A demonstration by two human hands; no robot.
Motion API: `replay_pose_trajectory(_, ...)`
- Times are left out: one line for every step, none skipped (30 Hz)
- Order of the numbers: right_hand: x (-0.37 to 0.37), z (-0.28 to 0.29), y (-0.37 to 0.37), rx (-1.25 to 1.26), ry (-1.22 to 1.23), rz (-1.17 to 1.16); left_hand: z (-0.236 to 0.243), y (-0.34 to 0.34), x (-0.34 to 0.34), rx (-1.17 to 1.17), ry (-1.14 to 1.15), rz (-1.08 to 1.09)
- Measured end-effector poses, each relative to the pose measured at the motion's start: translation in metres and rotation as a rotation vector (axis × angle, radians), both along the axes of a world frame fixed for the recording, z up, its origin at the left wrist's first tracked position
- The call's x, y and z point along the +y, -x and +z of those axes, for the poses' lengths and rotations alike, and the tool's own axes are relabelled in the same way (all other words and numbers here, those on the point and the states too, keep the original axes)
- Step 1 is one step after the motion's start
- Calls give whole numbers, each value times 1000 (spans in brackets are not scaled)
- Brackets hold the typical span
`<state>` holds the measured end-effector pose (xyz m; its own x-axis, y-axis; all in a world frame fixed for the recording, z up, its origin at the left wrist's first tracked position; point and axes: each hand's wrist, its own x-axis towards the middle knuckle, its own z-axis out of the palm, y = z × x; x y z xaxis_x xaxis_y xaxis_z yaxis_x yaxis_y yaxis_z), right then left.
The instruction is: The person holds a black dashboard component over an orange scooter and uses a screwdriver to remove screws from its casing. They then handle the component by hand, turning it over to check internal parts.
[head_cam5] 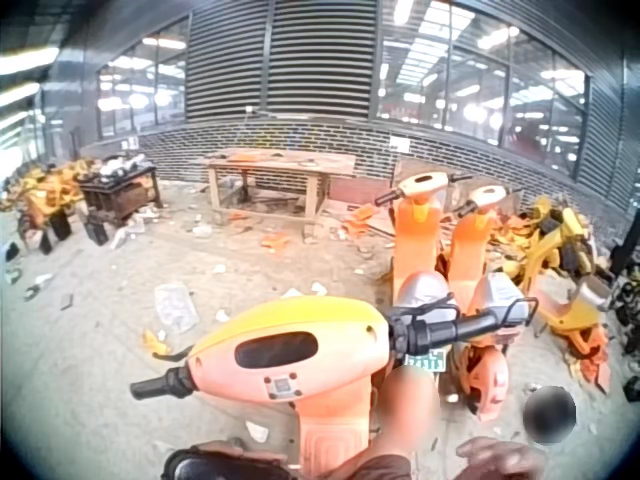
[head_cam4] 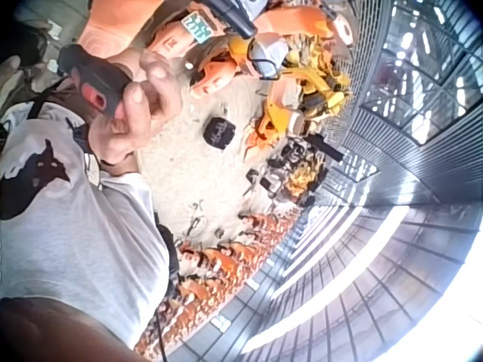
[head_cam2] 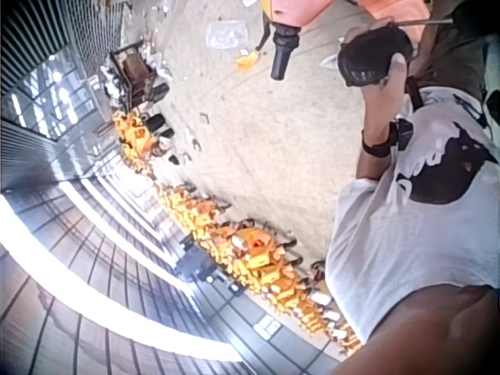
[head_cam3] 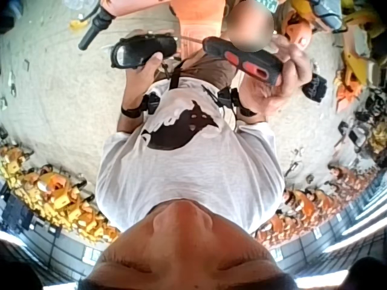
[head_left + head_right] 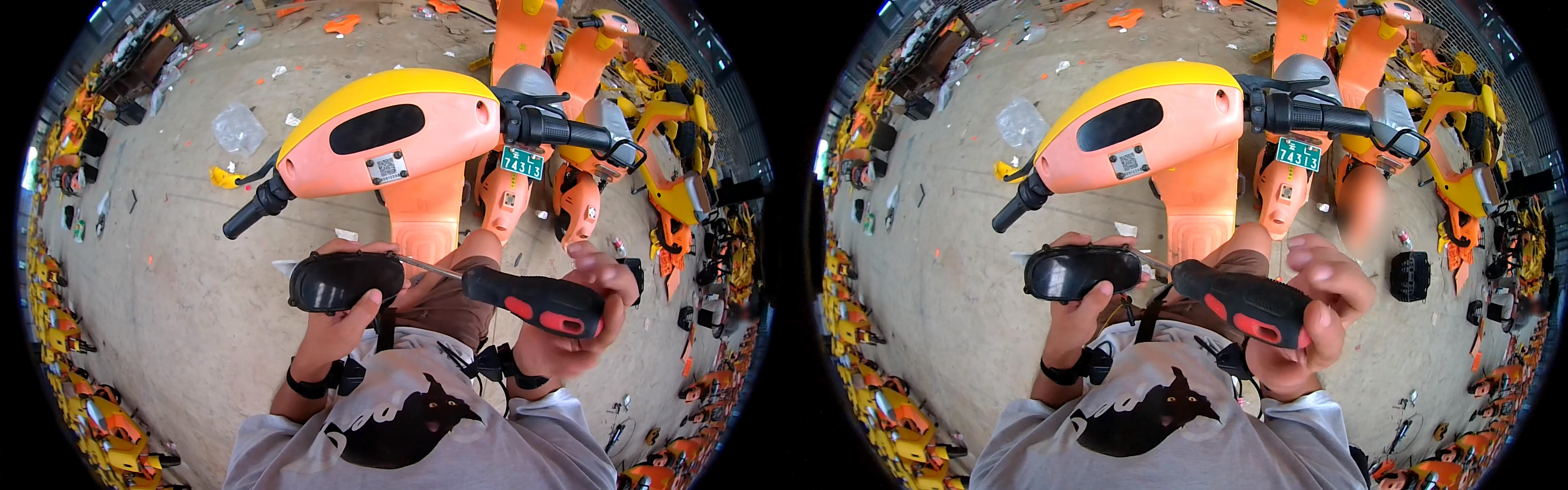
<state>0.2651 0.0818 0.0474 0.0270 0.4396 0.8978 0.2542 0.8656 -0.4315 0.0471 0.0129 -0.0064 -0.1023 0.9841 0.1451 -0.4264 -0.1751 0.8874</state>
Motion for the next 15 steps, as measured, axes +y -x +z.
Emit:
replay_pose_trajectory(-1,-1,3,30,-2,-31,0,0,0,1,-3,1)
replay_pose_trajectory(-4,4,1,-6,37,-36,-1,1,1,1,-7,3)
replay_pose_trajectory(-6,8,-1,-43,75,-44,-1,0,2,2,-11,3)
replay_pose_trajectory(-3,2,7,85,14,0,-1,0,2,-2,-7,1)
replay_pose_trajectory(-1,-3,5,78,-18,59,0,0,2,-6,-2,0)
replay_pose_trajectory(2,-6,1,71,-49,121,1,0,1,-9,2,2)
replay_pose_trajectory(2,-5,-1,70,-34,149,0,1,1,-7,4,2)
replay_pose_trajectory(2,-4,-3,70,-19,176,0,1,1,-4,6,2)
replay_pose_trajectory(2,-3,-5,70,-3,200,0,1,1,-1,9,0)
replay_pose_trajectory(0,-3,2,96,13,145,-1,3,1,23,14,-5)
replay_pose_trajectory(-1,-3,1,75,48,110,-4,6,2,47,19,-11)
replay_pose_trajectory(-3,-2,1,51,83,77,-6,7,1,70,24,-14)
replay_pose_trajectory(-5,-2,1,27,118,45,-6,7,2,79,15,-11)
replay_pose_trajectory(-1,-7,1,61,61,118,-6,7,2,87,5,-7)
replay_pose_trajectory(1,-6,0,29,15,108,-6,8,2,96,-5,-4)
